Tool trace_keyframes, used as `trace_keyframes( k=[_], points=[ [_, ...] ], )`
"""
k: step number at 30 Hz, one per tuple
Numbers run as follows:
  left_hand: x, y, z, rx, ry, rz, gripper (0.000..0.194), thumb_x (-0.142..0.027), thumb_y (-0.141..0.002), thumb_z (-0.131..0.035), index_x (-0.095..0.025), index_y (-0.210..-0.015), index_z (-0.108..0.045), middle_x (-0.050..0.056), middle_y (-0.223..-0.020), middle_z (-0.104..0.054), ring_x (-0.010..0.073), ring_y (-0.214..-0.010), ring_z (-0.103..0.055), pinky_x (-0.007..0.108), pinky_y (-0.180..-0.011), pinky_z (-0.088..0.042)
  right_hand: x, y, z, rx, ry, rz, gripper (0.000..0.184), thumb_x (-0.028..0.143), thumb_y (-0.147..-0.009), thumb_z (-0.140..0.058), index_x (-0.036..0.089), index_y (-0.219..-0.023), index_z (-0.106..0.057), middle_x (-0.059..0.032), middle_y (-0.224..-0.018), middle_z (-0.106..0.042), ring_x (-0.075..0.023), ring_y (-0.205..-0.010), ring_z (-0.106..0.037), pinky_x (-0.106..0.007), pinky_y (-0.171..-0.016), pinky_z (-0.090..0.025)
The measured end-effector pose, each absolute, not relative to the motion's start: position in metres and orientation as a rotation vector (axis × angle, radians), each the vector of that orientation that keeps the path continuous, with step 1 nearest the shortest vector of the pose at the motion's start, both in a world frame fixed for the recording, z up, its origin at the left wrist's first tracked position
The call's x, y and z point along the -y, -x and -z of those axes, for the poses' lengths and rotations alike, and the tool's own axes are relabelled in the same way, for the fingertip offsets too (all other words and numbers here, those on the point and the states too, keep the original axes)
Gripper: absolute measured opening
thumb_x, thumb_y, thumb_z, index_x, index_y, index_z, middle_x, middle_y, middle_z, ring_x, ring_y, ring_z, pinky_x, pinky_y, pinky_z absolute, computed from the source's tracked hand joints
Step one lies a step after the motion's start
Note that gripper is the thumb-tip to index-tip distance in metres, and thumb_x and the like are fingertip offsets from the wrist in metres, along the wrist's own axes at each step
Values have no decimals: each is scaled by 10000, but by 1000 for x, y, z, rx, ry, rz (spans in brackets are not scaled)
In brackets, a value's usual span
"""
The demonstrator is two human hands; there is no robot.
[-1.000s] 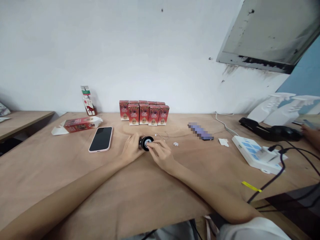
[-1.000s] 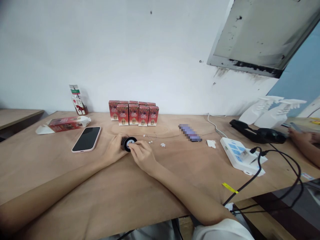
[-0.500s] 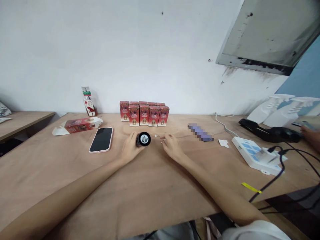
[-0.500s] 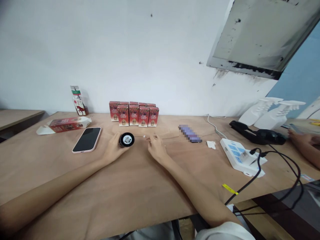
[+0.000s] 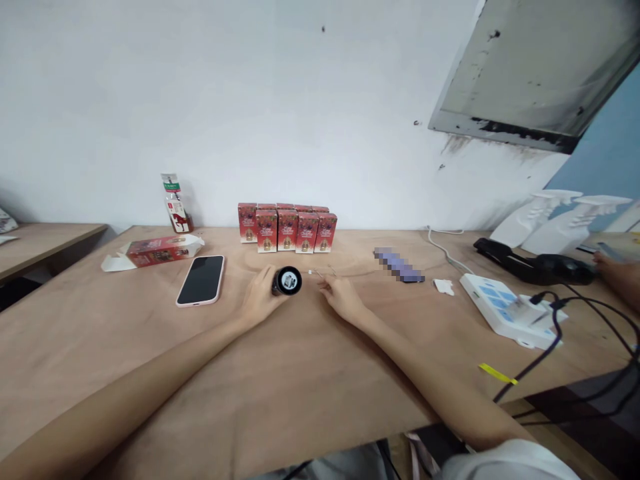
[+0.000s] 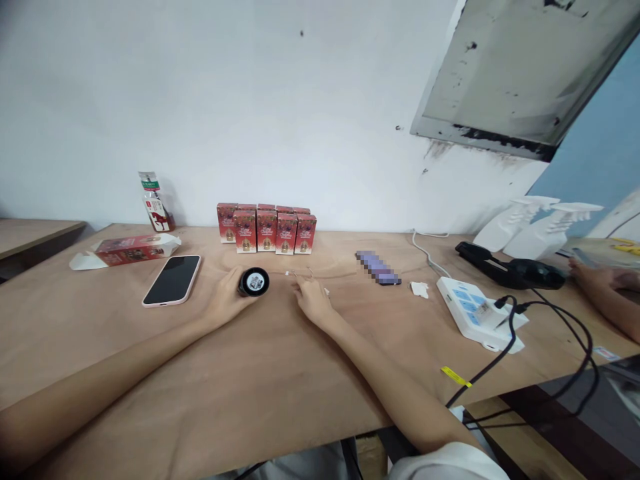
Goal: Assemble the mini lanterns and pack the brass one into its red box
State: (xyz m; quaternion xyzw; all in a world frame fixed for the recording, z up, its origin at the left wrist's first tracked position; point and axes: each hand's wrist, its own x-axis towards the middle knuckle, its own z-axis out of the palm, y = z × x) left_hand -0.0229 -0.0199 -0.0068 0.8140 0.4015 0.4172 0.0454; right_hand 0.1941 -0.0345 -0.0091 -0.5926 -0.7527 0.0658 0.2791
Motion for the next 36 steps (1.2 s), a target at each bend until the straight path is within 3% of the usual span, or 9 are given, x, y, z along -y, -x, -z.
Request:
trace_keyframes(
  k=[6,10,18,22,25,36],
  points=[
    [21,22,4,-1168,-2550,-1224,270,-270,-710,-649,-188,-914,-493,43,-907,-583,231,-874,-579,344,-728,-467,24,-195,19,1728,1376,-734,112,98,-645,-627,156,-741,-633,-16,-686,-666,-152,-669,-622,-280,-673,-477],
    [24,21,3,-1170,-2609,-1170,270,-261,-717,-638,-193,-939,-499,37,-902,-580,226,-869,-574,332,-721,-457,26,-187,22,1514,1215,-789,142,150,-577,-675,173,-680,-581,24,-620,-608,-133,-609,-580,-274,-634,-467],
    [28,19,3,-1243,-2725,-1020,252,-275,-760,-601,-190,-983,-519,54,-955,-592,233,-897,-570,344,-762,-437,58,-153,16,1314,881,-564,177,322,-711,-678,203,-729,-548,1,-725,-634,-140,-730,-616,-285,-720,-507],
    [30,19,3,-1177,-2777,-1025,234,-278,-774,-589,-194,-980,-517,56,-988,-599,229,-920,-570,338,-779,-427,72,-147,14,1506,829,-366,89,271,-788,-608,208,-748,-560,-15,-774,-663,-150,-786,-641,-306,-780,-509],
    [30,19,5,-1184,-2803,-1051,208,-259,-765,-593,-197,-948,-517,52,-955,-598,224,-890,-573,331,-760,-428,76,-146,13,1619,850,-144,54,238,-824,-556,213,-778,-570,-19,-769,-674,-148,-753,-654,-289,-736,-521],
    [30,20,5,-1197,-2850,-1026,255,-196,-740,-583,-193,-986,-517,63,-980,-601,231,-903,-571,343,-779,-429,77,-145,13,1833,647,404,129,120,-874,-457,219,-894,-538,-27,-759,-663,-134,-747,-653,-251,-695,-532]
  ],
)
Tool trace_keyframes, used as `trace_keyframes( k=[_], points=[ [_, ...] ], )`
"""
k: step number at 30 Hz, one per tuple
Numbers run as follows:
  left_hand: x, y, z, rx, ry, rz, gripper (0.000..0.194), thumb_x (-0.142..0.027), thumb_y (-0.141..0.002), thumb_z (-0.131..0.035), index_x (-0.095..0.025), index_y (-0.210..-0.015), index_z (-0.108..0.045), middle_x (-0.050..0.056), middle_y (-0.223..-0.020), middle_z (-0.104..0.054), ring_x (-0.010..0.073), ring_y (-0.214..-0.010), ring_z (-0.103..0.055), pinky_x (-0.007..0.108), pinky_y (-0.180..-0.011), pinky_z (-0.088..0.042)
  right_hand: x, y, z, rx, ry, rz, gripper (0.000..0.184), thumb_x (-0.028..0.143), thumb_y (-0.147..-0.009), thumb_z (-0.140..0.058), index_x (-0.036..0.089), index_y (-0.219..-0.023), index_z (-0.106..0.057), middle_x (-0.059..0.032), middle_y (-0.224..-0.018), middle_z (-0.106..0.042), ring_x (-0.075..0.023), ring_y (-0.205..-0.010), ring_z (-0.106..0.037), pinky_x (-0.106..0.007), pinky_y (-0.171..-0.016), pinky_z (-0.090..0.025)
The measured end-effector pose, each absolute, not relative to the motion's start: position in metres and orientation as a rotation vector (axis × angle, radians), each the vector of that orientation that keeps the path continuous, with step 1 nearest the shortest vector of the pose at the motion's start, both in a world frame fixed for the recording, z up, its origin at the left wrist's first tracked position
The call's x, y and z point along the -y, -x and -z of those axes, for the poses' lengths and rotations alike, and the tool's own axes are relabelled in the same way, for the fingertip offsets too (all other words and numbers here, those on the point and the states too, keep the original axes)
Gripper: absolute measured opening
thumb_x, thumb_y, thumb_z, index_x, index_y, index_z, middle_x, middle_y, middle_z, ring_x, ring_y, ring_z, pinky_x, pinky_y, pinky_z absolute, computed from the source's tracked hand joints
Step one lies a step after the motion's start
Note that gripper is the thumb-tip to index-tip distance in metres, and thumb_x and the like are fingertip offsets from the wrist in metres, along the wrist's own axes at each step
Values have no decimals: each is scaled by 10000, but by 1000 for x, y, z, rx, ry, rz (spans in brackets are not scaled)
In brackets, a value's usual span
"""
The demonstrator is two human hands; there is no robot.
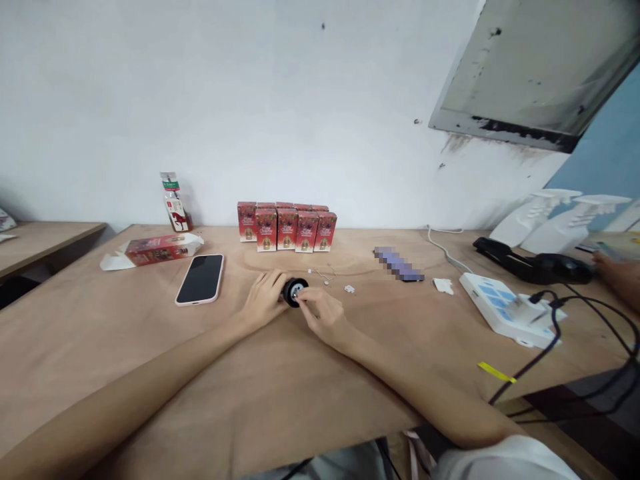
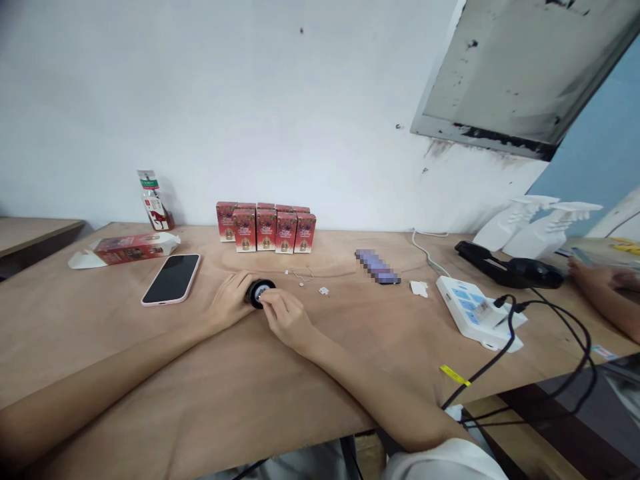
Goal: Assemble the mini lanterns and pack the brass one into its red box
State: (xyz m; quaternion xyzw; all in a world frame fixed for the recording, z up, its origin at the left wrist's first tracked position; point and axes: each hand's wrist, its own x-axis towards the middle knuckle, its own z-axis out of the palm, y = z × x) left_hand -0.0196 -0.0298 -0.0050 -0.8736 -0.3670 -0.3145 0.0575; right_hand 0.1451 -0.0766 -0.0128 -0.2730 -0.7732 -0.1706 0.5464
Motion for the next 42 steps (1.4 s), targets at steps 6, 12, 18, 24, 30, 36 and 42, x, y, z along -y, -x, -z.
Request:
trace_keyframes(
  k=[6,12,18,24,30,36,42],
  points=[
    [31,19,4,1089,2637,971,254,-181,-735,-580,-186,-981,-518,64,-960,-599,232,-894,-573,342,-774,-431,76,-145,14,1890,702,375,158,134,-894,-420,214,-876,-555,-32,-741,-661,-135,-709,-643,-262,-672,-522],
    [29,19,4,1204,2640,1084,230,-258,-741,-612,-190,-940,-517,53,-902,-596,234,-843,-582,344,-723,-454,71,-153,10,1826,711,341,177,129,-862,-466,213,-990,-553,-70,-896,-677,-178,-901,-628,-334,-797,-518],
    [23,23,7,1266,2601,1503,333,-293,-723,-662,-190,-996,-502,57,-982,-616,239,-936,-594,376,-793,-483,51,-186,-8,1947,1601,187,334,40,-794,-396,148,-1042,-592,-141,-996,-657,-258,-979,-595,-396,-837,-465],
    [21,22,6,1216,2600,1613,351,-278,-708,-693,-185,-999,-519,60,-1026,-622,235,-985,-587,401,-854,-478,41,-193,-8,2274,1846,114,421,-21,-778,-385,157,-1080,-618,-151,-1069,-665,-233,-972,-628,-305,-785,-460],
    [22,21,6,1253,2644,1517,311,-247,-704,-684,-194,-963,-519,46,-1009,-610,229,-949,-592,361,-795,-491,35,-195,1,2130,1649,35,290,34,-803,-436,161,-921,-668,-122,-969,-703,-218,-902,-657,-310,-781,-481],
    [28,19,4,1198,2732,1338,312,-247,-736,-647,-199,-1014,-514,53,-996,-598,233,-944,-588,351,-789,-483,61,-172,-6,1629,1037,-26,131,306,-827,-571,211,-781,-648,-17,-761,-709,-156,-702,-650,-296,-702,-520],
    [37,14,2,1071,2790,1282,266,-260,-793,-592,-195,-1040,-516,60,-995,-598,214,-917,-589,330,-781,-477,79,-150,-10,1717,736,165,116,250,-838,-578,218,-738,-626,-8,-688,-685,-141,-660,-627,-281,-630,-512]
  ],
)
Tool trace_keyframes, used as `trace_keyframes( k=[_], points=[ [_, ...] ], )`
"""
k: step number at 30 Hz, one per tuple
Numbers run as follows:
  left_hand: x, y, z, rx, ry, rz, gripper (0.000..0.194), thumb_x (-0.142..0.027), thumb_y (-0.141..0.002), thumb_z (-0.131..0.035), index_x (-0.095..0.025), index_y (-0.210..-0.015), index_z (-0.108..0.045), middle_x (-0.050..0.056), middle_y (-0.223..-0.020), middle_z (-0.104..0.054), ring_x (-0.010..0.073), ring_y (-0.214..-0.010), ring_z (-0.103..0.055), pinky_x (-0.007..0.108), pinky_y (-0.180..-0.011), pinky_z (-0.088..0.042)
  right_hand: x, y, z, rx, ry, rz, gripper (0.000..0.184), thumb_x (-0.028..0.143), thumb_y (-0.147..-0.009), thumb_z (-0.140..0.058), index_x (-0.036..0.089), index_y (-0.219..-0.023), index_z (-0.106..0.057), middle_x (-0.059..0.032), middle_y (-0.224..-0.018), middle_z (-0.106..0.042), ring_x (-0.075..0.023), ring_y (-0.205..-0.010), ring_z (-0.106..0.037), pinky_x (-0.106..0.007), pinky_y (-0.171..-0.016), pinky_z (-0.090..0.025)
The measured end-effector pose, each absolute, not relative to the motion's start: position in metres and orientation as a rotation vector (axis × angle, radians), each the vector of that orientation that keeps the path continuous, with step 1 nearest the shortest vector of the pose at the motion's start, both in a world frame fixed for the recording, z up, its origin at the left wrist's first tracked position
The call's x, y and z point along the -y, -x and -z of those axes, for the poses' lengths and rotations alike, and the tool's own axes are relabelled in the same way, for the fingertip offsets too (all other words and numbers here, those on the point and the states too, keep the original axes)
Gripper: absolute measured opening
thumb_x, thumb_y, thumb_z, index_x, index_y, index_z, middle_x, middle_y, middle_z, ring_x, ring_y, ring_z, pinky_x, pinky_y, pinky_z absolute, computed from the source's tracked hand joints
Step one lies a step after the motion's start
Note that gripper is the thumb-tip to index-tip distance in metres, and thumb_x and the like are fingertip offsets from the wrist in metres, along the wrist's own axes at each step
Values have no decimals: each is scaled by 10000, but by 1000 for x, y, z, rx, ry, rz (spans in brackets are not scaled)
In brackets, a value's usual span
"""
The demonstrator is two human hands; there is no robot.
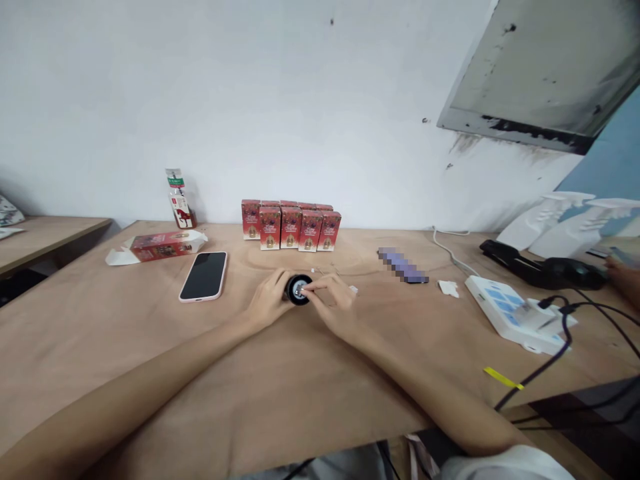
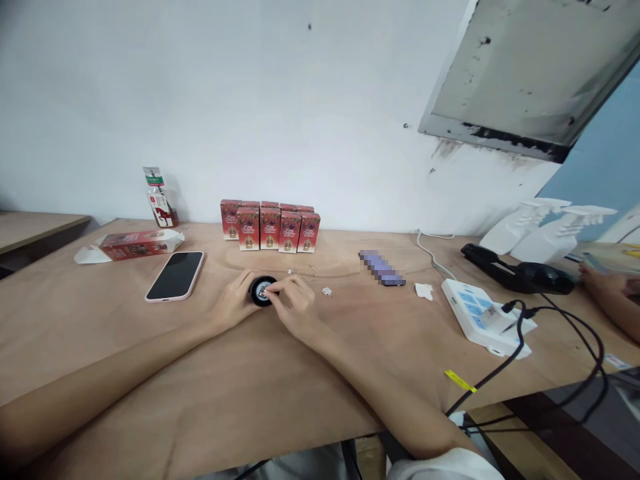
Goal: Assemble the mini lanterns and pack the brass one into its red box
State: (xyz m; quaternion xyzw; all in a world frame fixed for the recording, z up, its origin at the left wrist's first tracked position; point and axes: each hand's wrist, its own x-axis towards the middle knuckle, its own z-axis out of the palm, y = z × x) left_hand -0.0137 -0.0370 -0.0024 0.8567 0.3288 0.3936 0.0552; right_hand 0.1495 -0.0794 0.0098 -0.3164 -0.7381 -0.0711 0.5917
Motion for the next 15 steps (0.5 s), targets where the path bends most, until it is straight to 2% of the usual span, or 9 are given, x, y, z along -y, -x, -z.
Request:
trace_keyframes(
  k=[7,15],
  points=[
    [37,12,5,-1060,-2613,-1165,247,-249,-795,-585,-190,-1022,-510,64,-985,-587,221,-903,-587,341,-772,-480,76,-149,-2,1774,748,207,92,192,-857,-533,215,-828,-617,-21,-741,-684,-147,-728,-631,-284,-667,-524],
    [36,13,7,-1104,-2688,-1145,237,-274,-801,-580,-185,-1009,-508,61,-961,-580,216,-863,-580,332,-734,-476,78,-148,-2,1704,834,-62,47,236,-828,-564,217,-798,-595,-15,-768,-651,-152,-755,-617,-304,-722,-504]
  ],
)
